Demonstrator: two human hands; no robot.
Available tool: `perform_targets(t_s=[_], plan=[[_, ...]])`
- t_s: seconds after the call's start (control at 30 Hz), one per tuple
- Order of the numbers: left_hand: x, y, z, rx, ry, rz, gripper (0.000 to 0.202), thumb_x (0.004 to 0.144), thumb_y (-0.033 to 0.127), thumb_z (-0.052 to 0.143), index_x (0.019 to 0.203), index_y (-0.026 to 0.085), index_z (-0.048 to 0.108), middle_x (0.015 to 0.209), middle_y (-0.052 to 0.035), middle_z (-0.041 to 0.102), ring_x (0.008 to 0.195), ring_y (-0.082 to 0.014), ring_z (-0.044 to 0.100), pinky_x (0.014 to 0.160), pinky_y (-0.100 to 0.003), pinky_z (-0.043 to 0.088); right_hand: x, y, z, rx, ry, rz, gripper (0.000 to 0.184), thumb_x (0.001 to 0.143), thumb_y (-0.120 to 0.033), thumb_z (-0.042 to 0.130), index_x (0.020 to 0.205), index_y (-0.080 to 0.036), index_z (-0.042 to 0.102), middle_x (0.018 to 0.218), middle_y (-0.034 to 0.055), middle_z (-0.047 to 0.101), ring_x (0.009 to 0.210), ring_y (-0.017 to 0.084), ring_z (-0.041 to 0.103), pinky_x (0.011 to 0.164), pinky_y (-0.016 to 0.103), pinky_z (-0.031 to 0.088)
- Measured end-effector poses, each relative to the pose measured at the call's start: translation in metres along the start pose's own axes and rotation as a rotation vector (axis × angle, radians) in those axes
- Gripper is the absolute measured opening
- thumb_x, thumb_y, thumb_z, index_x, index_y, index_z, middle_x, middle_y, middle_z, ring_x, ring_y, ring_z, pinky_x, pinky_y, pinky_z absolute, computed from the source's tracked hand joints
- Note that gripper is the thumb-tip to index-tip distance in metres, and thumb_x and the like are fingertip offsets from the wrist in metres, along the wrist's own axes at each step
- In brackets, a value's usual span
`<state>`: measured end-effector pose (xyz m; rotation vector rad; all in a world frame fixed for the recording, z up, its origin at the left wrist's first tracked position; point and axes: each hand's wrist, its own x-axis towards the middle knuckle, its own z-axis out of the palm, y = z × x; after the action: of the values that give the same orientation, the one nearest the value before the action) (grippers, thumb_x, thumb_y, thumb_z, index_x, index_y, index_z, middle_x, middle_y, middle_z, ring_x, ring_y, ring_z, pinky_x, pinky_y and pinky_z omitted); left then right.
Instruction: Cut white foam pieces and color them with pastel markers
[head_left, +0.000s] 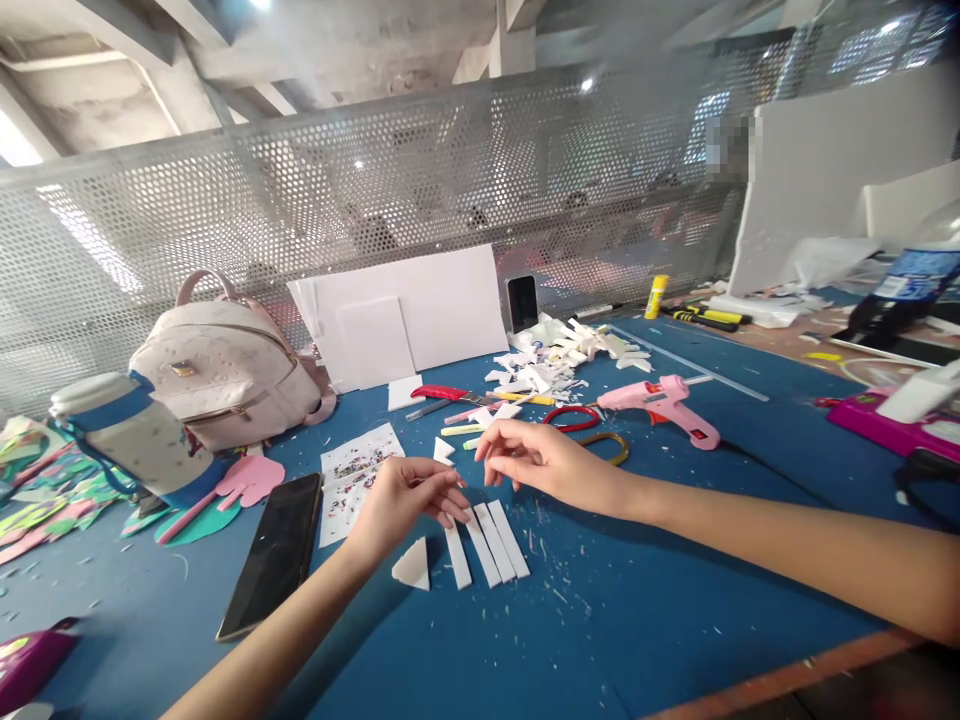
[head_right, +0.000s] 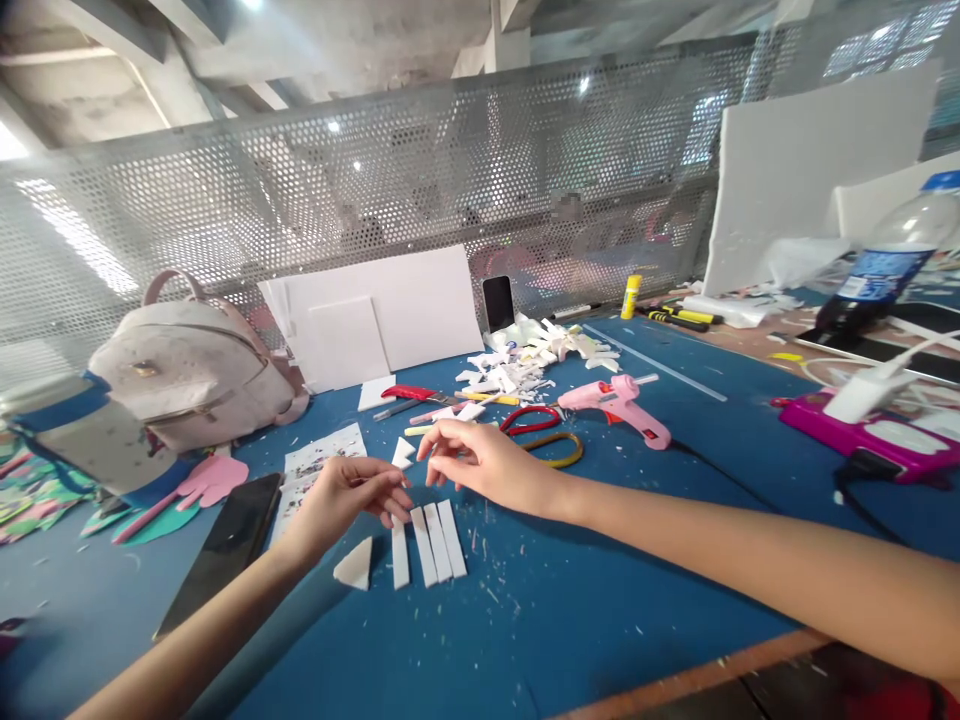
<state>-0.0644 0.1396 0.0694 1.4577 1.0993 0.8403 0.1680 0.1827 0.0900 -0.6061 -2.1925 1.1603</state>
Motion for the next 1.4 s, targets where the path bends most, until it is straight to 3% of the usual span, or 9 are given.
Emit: perform_targets(t_s=[0.1, 0.2, 0.4, 0.67, 0.9, 1.03, 1.23, 1.4], plan=[[0.000, -0.003, 0.005, -0.112, 0.001, -0.038, 0.031, 0.096, 0.042, 0.061, 0.097, 0.012, 0.067, 0.086, -0.0032, 0.072, 0.077, -0.0151, 0.071, 0.075, -0.034, 0.059, 0.002, 0.000, 0.006, -0.072, 0.028, -0.042, 0.015, 0.091, -0.023, 0.063, 0.106, -0.022, 0.064, 0.101, 0.0038, 0.068, 0.091, 0.017, 0.065, 0.075, 0.028, 0.051], [-0.002, -0.004, 0.013, -0.216, 0.004, -0.059, 0.034, 0.091, 0.045, 0.067, 0.099, 0.012, 0.070, 0.085, -0.0060, 0.076, 0.082, -0.0182, 0.074, 0.083, -0.036, 0.059, 0.006, -0.003, 0.011, -0.157, 0.044, -0.096, 0.017, 0.086, -0.018, 0.069, 0.102, -0.022, 0.067, 0.094, 0.0011, 0.066, 0.083, 0.015, 0.061, 0.072, 0.027, 0.048], [-0.008, 0.002, 0.025, -0.413, -0.036, -0.049, 0.039, 0.087, 0.043, 0.074, 0.109, 0.011, 0.071, 0.109, -0.0141, 0.075, 0.103, -0.0235, 0.072, 0.101, -0.036, 0.052, 0.016, -0.001, 0.012, -0.303, 0.068, -0.173, 0.005, 0.088, -0.016, 0.068, 0.089, -0.020, 0.070, 0.087, 0.0014, 0.060, 0.077, 0.016, 0.056, 0.071, 0.030, 0.042], [-0.009, -0.003, 0.025, -0.648, -0.101, -0.016, 0.040, 0.089, 0.023, 0.071, 0.127, 0.014, 0.062, 0.139, -0.0145, 0.060, 0.139, -0.0302, 0.046, 0.120, -0.041, 0.035, 0.026, -0.001, 0.001, -0.236, 0.089, -0.173, 0.013, 0.086, -0.015, 0.068, 0.074, -0.021, 0.070, 0.078, 0.0007, 0.066, 0.078, 0.018, 0.061, 0.080, 0.034, 0.047], [-0.012, -0.004, 0.033, -0.736, -0.114, -0.003, 0.035, 0.077, 0.012, 0.075, 0.111, 0.014, 0.068, 0.123, -0.0111, 0.069, 0.136, -0.0312, 0.049, 0.124, -0.043, 0.026, 0.025, -0.012, 0.019, 0.020, -0.059, -0.104, 0.004, 0.085, -0.019, 0.070, 0.087, -0.019, 0.074, 0.084, 0.0008, 0.076, 0.077, 0.015, 0.071, 0.070, 0.024, 0.057], [-0.015, -0.004, 0.034, -0.760, -0.094, 0.009, 0.037, 0.077, 0.011, 0.075, 0.112, 0.018, 0.067, 0.126, -0.0078, 0.067, 0.134, -0.0279, 0.052, 0.123, -0.043, 0.029, 0.029, -0.012, 0.024, -0.073, -0.100, -0.175, 0.013, 0.089, -0.014, 0.066, 0.098, -0.019, 0.074, 0.089, 0.0019, 0.075, 0.080, 0.014, 0.070, 0.073, 0.025, 0.055], [-0.014, -0.005, 0.032, -0.769, -0.095, 0.011, 0.034, 0.080, 0.012, 0.075, 0.113, 0.014, 0.065, 0.120, -0.0105, 0.069, 0.132, -0.0279, 0.054, 0.122, -0.042, 0.030, 0.033, -0.003, 0.023, -0.245, -0.078, -0.286, 0.013, 0.089, -0.013, 0.065, 0.079, -0.020, 0.071, 0.079, 0.0009, 0.064, 0.074, 0.016, 0.057, 0.069, 0.031, 0.044], [-0.016, -0.006, 0.030, -0.807, -0.067, 0.006, 0.028, 0.083, 0.013, 0.074, 0.109, 0.014, 0.066, 0.119, -0.0085, 0.069, 0.129, -0.0252, 0.057, 0.119, -0.037, 0.035, 0.033, -0.004, 0.020, -0.196, -0.021, -0.268, 0.013, 0.092, -0.016, 0.063, 0.081, -0.020, 0.069, 0.082, 0.0009, 0.065, 0.078, 0.016, 0.060, 0.071, 0.029, 0.046]])
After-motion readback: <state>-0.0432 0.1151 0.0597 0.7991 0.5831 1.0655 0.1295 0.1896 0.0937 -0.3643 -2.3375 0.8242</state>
